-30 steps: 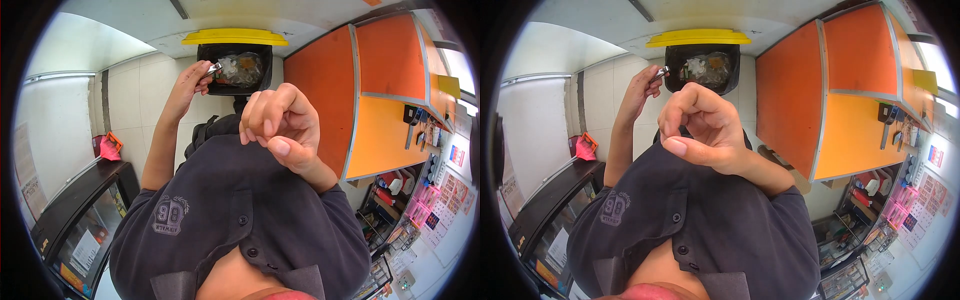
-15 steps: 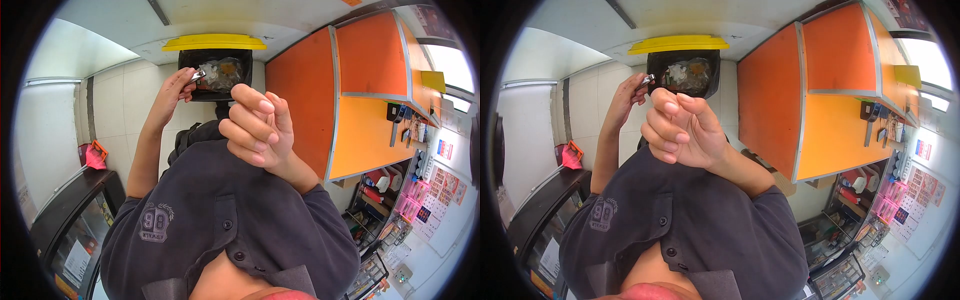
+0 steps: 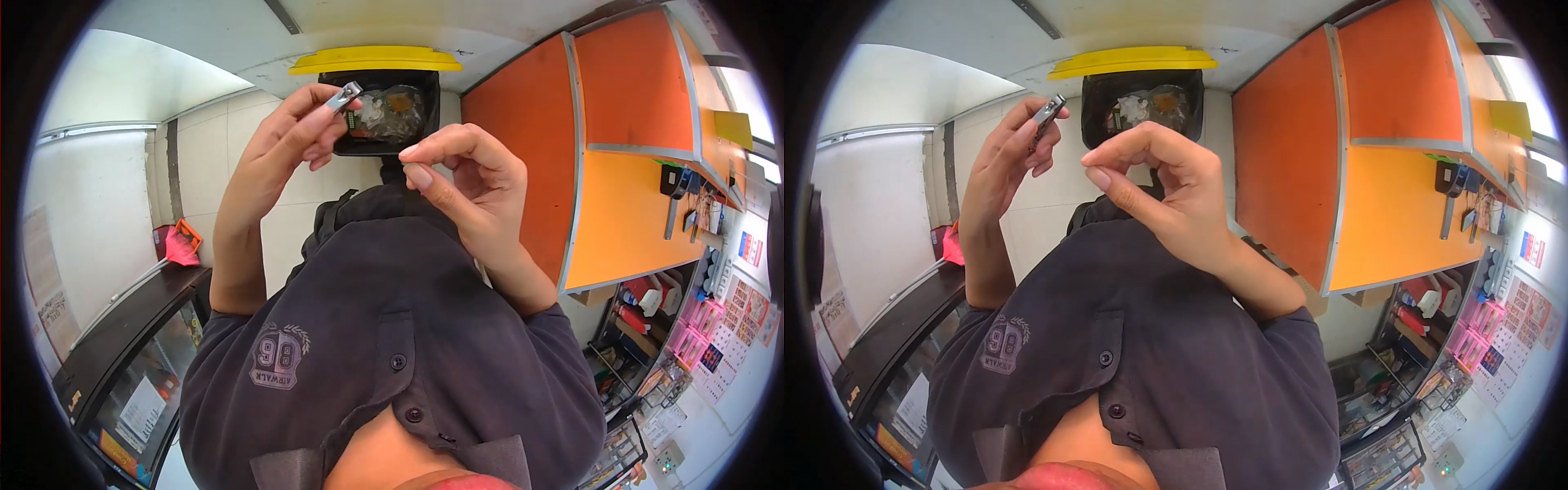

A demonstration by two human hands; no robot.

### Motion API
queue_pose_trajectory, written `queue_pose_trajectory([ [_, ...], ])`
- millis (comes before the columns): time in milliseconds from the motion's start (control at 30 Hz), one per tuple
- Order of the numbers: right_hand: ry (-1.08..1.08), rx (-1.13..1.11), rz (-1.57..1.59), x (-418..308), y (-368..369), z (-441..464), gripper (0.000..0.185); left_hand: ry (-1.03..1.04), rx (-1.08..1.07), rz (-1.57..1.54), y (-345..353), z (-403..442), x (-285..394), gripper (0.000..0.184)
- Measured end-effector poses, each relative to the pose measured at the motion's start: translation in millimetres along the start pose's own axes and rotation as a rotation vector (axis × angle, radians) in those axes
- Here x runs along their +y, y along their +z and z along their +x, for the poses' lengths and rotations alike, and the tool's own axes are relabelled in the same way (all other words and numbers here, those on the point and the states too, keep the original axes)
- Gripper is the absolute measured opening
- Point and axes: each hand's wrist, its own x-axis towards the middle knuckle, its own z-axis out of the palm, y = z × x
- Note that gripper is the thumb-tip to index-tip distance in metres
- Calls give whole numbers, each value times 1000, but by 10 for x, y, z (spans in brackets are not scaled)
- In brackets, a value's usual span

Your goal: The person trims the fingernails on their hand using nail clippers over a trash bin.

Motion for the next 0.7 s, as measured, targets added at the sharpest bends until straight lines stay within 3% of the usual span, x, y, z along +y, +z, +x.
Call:
queue_pose_trajectory([
  [100,-16,-1,-169,15,-54,-5,11,73,-91,113,51,-65,112,28],
  [233,-7,-19,-331,11,-123,-2,11,-102,-247,121,11,-74,309,31],
  [400,-3,-213,-581,-114,-257,70,12,-173,-346,226,-38,49,371,32],
  [500,53,-226,-482,-27,-304,82,9,-232,-407,281,-66,125,341,31],
  [700,410,-329,-356,-137,-312,203,7,-303,-497,326,-86,248,279,30],
])
